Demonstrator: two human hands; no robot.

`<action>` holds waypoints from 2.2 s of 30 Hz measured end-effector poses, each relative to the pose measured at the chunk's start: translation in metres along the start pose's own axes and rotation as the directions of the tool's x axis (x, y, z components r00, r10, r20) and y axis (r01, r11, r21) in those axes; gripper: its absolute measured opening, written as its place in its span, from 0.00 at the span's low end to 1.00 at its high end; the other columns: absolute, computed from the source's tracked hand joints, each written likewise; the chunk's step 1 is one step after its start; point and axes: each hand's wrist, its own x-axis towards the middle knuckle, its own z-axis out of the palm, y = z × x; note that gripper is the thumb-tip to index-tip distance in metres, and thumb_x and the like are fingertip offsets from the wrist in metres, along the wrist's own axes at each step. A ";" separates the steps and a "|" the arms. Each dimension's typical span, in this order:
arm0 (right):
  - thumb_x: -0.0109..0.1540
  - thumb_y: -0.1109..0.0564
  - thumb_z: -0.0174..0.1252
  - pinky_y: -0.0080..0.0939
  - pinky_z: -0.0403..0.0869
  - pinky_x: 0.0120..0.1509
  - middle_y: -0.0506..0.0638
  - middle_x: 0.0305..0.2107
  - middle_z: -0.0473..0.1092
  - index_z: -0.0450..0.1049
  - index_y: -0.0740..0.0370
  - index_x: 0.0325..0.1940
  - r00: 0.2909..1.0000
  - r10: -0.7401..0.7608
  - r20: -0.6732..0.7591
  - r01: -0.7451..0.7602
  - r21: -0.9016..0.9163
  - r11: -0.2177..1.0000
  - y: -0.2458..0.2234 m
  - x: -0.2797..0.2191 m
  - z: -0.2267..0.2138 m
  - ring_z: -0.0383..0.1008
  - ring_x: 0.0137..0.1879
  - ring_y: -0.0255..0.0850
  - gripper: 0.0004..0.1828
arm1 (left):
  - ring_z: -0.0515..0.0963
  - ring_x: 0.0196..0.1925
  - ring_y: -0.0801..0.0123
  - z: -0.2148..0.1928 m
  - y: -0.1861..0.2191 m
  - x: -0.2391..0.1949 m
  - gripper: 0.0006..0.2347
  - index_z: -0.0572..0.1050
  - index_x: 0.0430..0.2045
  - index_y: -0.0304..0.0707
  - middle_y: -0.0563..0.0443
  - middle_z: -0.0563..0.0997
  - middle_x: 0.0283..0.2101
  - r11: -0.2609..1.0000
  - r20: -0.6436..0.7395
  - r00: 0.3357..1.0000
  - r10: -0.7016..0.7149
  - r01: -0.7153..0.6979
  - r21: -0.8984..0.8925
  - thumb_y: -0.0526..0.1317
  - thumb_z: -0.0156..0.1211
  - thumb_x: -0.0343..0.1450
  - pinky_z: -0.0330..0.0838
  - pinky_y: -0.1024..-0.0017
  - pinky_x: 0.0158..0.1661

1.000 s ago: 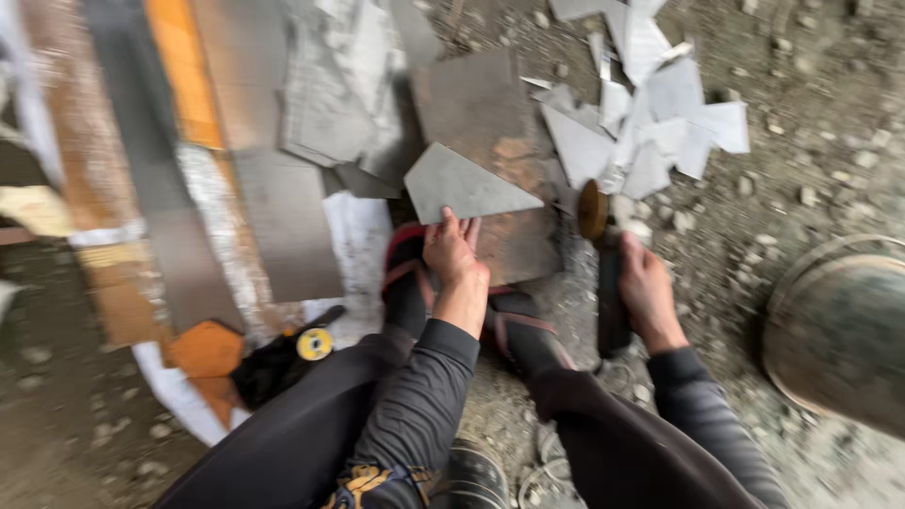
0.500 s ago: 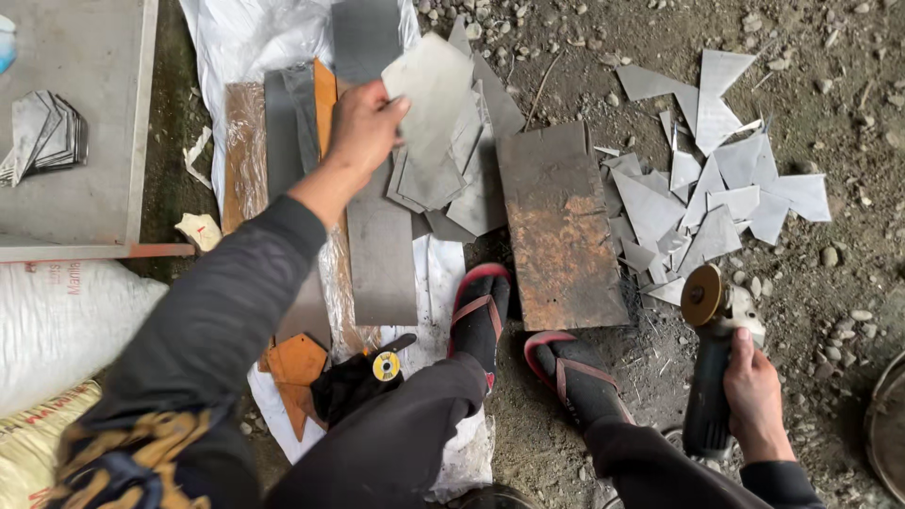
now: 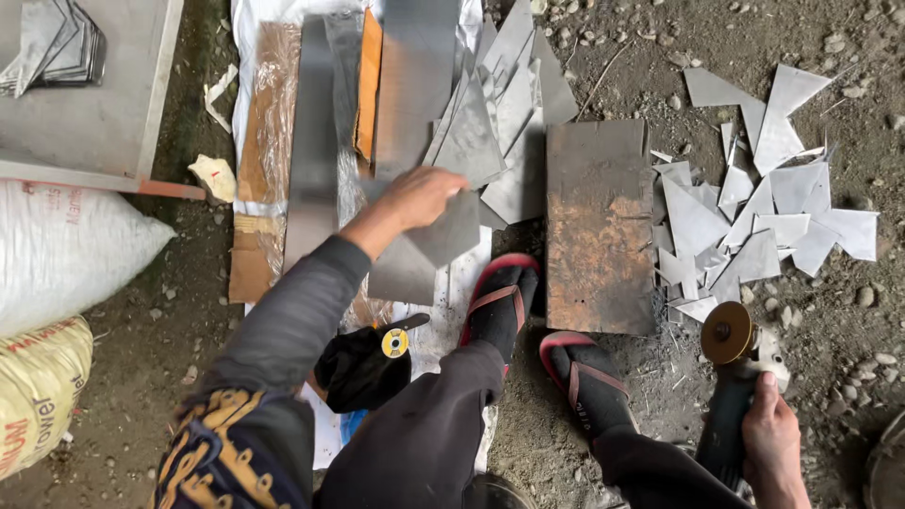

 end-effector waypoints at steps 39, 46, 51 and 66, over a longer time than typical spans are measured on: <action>0.77 0.35 0.37 0.53 0.76 0.33 0.65 0.34 0.71 0.66 0.74 0.59 0.982 0.036 0.188 -0.062 0.133 0.989 -0.024 -0.024 0.012 0.76 0.33 0.53 0.35 | 0.80 0.40 0.52 0.165 -0.206 -0.083 0.15 0.77 0.37 0.33 0.40 0.82 0.37 0.513 -0.319 0.416 -0.851 0.533 -0.673 0.50 0.60 0.73 0.73 0.56 0.42; 0.77 0.35 0.38 0.51 0.76 0.33 0.64 0.33 0.71 0.67 0.77 0.57 0.988 0.048 0.149 -0.065 0.112 0.992 -0.020 -0.022 0.007 0.75 0.32 0.51 0.36 | 0.78 0.41 0.38 0.117 -0.182 -0.104 0.17 0.79 0.36 0.35 0.36 0.82 0.38 0.546 -0.508 0.291 -0.810 0.691 -0.474 0.53 0.53 0.76 0.70 0.47 0.43; 0.77 0.34 0.39 0.49 0.74 0.34 0.64 0.34 0.71 0.68 0.76 0.60 0.992 0.006 0.125 -0.018 0.100 0.995 -0.018 -0.025 0.006 0.74 0.32 0.49 0.38 | 0.77 0.36 0.41 0.081 -0.173 -0.137 0.18 0.76 0.31 0.32 0.34 0.80 0.34 0.621 -0.595 0.303 -0.745 0.640 -0.452 0.51 0.53 0.78 0.71 0.49 0.39; 0.78 0.37 0.44 0.40 0.61 0.34 0.47 0.26 0.61 0.70 0.72 0.38 0.990 -0.143 0.004 0.143 -0.012 0.990 0.010 -0.008 -0.007 0.56 0.31 0.34 0.33 | 0.71 0.26 0.52 0.033 -0.061 -0.130 0.17 0.73 0.29 0.30 0.39 0.74 0.24 0.825 -0.606 0.559 -0.565 0.375 -0.423 0.47 0.53 0.80 0.66 0.55 0.33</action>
